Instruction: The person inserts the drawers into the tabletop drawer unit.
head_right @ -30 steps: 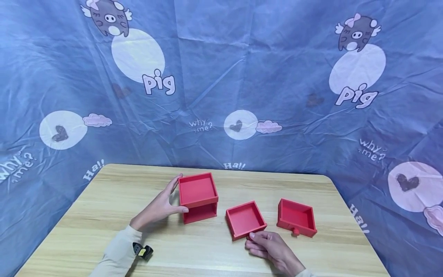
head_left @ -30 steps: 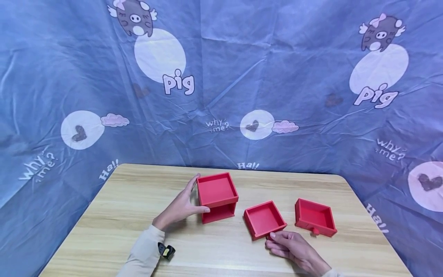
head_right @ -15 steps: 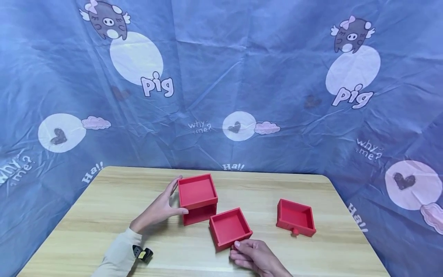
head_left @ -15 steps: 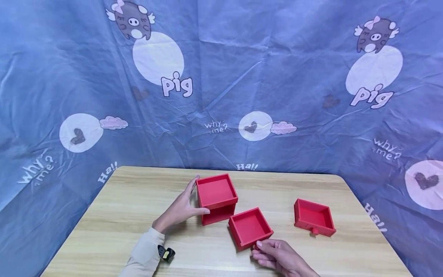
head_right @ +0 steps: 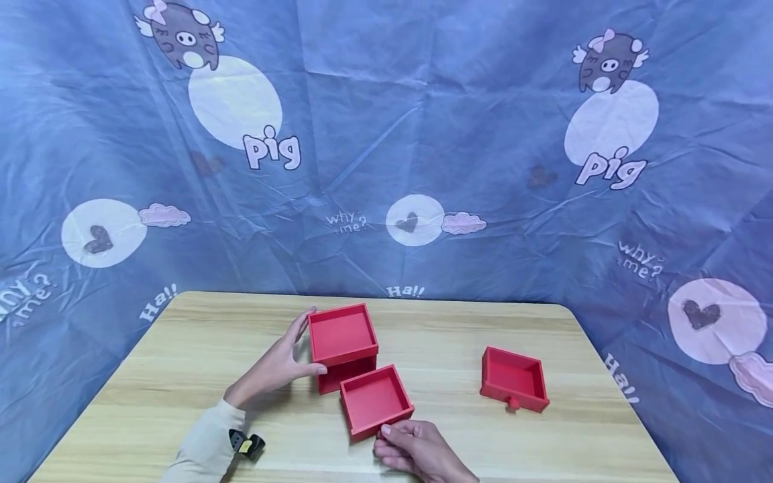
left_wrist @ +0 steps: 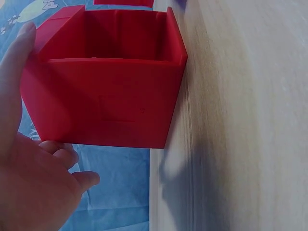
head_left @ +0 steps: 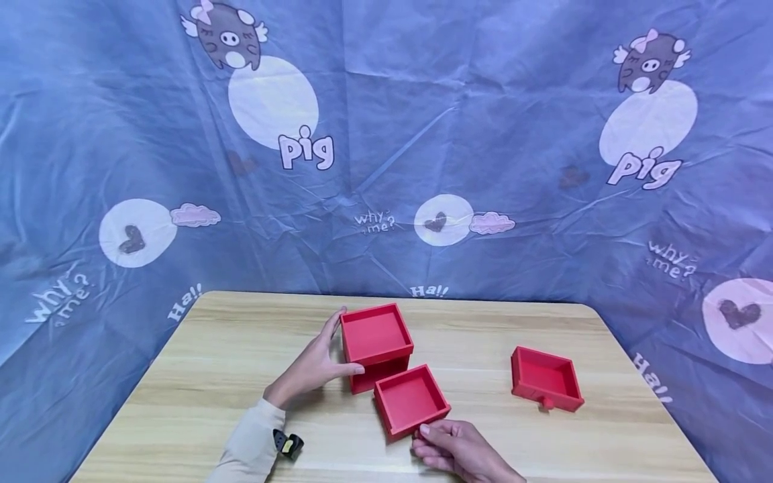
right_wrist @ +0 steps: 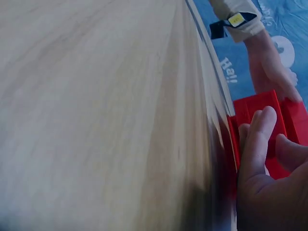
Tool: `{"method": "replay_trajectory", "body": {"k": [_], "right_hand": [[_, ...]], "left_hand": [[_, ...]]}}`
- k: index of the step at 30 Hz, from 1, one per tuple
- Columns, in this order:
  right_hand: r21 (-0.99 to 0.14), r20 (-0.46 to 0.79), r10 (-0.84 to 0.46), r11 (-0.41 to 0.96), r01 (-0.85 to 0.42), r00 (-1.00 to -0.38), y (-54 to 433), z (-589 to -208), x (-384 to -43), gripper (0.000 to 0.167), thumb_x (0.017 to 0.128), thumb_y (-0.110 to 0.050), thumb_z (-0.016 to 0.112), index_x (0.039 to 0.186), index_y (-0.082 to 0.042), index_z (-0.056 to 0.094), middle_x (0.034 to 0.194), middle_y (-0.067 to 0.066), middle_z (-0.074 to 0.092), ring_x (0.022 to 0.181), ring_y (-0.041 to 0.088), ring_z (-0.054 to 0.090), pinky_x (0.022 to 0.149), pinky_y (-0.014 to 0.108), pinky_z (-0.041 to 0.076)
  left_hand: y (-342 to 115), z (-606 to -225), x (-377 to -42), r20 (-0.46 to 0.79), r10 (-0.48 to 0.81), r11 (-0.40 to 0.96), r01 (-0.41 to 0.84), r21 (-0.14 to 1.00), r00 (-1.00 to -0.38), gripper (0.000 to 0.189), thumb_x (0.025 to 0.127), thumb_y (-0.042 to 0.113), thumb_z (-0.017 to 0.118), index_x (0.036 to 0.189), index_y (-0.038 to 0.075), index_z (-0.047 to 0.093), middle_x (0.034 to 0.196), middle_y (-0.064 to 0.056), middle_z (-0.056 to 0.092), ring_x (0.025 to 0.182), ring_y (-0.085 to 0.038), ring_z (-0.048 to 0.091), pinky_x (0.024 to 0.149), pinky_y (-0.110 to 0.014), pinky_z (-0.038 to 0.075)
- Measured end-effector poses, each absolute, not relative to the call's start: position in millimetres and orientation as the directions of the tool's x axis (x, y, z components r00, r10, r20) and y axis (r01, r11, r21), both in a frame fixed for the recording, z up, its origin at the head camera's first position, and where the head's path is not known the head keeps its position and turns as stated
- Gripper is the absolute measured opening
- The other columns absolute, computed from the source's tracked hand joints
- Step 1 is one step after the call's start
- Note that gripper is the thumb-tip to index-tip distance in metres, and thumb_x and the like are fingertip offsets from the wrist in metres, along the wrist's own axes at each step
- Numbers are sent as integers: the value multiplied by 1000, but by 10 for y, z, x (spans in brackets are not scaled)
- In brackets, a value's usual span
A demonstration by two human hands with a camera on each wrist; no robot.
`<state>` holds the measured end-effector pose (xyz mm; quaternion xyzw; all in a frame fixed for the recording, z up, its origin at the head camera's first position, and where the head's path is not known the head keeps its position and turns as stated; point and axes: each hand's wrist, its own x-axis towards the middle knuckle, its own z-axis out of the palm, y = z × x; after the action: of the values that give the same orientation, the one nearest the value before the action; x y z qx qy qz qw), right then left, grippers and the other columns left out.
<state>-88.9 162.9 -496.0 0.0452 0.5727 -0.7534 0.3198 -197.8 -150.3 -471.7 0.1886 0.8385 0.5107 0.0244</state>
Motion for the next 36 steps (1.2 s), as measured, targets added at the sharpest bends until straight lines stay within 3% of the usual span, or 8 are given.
{"method": "replay_trajectory", "body": {"k": [4, 13, 36], "right_hand": [[-839, -405, -438, -171, 516, -803, 1563, -4976, -913, 19, 105, -13, 63, 109, 4, 71, 97, 11, 77, 85, 12, 76, 82, 24, 60], [-827, -464, -372, -142, 544, -804, 1400, -4997, -969, 23, 105, -16, 64, 110, 5, 73, 95, 11, 78, 81, 10, 76, 80, 22, 60], [-854, -398, -392, -171, 491, -829, 1209, -5001, -910, 22, 103, -16, 67, 105, 5, 74, 91, 7, 78, 80, 9, 76, 74, 21, 60]], "left_hand": [[-1509, -4728, -1962, 154, 338, 413, 293, 862, -929, 117, 81, 29, 91, 166, 9, 15, 169, -15, 26, 153, -43, 25, 119, -65, 26], [-1523, -4730, -1970, 140, 337, 417, 281, 864, -931, 119, 81, 37, 91, 167, 12, 13, 169, -16, 26, 152, -45, 27, 119, -63, 27], [-1510, -4705, -1969, 130, 320, 415, 262, 871, -938, 119, 79, 34, 93, 167, 11, 15, 166, -16, 32, 152, -43, 27, 118, -66, 27]]}}
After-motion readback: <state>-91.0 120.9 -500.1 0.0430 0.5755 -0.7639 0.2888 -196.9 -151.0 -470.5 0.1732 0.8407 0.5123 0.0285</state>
